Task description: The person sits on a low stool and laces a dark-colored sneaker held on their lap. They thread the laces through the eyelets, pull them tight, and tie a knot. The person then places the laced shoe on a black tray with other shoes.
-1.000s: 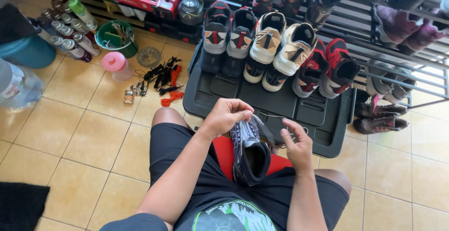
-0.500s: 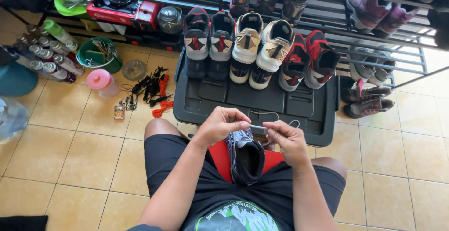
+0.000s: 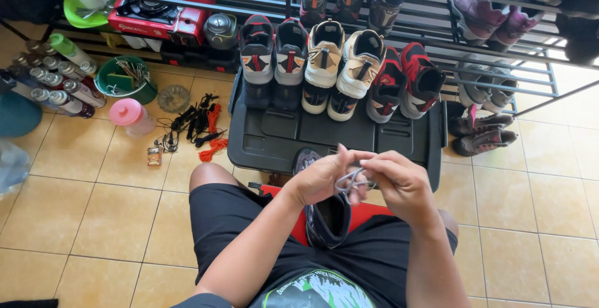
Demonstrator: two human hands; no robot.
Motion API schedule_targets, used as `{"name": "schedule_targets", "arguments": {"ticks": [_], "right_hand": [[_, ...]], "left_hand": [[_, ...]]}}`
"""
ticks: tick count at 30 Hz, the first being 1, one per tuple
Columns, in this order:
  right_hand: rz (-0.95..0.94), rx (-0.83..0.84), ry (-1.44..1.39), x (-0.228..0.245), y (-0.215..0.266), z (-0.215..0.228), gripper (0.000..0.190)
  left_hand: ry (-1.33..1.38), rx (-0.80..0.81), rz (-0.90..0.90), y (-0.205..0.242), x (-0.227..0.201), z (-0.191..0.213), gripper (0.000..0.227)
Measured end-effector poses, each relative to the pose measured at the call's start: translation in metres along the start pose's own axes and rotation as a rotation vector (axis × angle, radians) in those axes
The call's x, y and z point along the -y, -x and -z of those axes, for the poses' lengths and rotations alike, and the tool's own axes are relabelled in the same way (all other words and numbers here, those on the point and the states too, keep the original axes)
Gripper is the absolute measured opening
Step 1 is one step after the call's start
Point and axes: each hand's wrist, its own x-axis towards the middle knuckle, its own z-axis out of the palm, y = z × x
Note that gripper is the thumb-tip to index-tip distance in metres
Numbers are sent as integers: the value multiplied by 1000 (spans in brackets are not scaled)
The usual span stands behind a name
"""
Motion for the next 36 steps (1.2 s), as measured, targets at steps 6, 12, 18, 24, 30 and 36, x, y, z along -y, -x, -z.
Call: {"name": "schedule_targets", "arguments": {"ticks": [6, 12, 18, 24, 30, 36], "right_hand": [[-68, -61, 19, -13, 12, 13, 8], [-136, -99, -84, -21, 27, 15, 6], [-249, -9, -136, -30, 39, 20, 7], [-278, 139, -122, -35, 38, 23, 55], [-312, 189, -813, -51, 43, -4, 73], [-516, 130, -498, -33, 46, -8, 31]], "left_hand": [[-193, -297, -140, 7, 4, 11, 19], [-315, -468, -201, 9, -12, -3, 19], [-593, -601, -231, 3, -10, -4, 22], [-1386, -319, -583, -10, 18, -8, 14], [-1405, -268, -645, -7, 14, -35, 13], [-1217, -400, -508, 16, -12, -26, 14]]}}
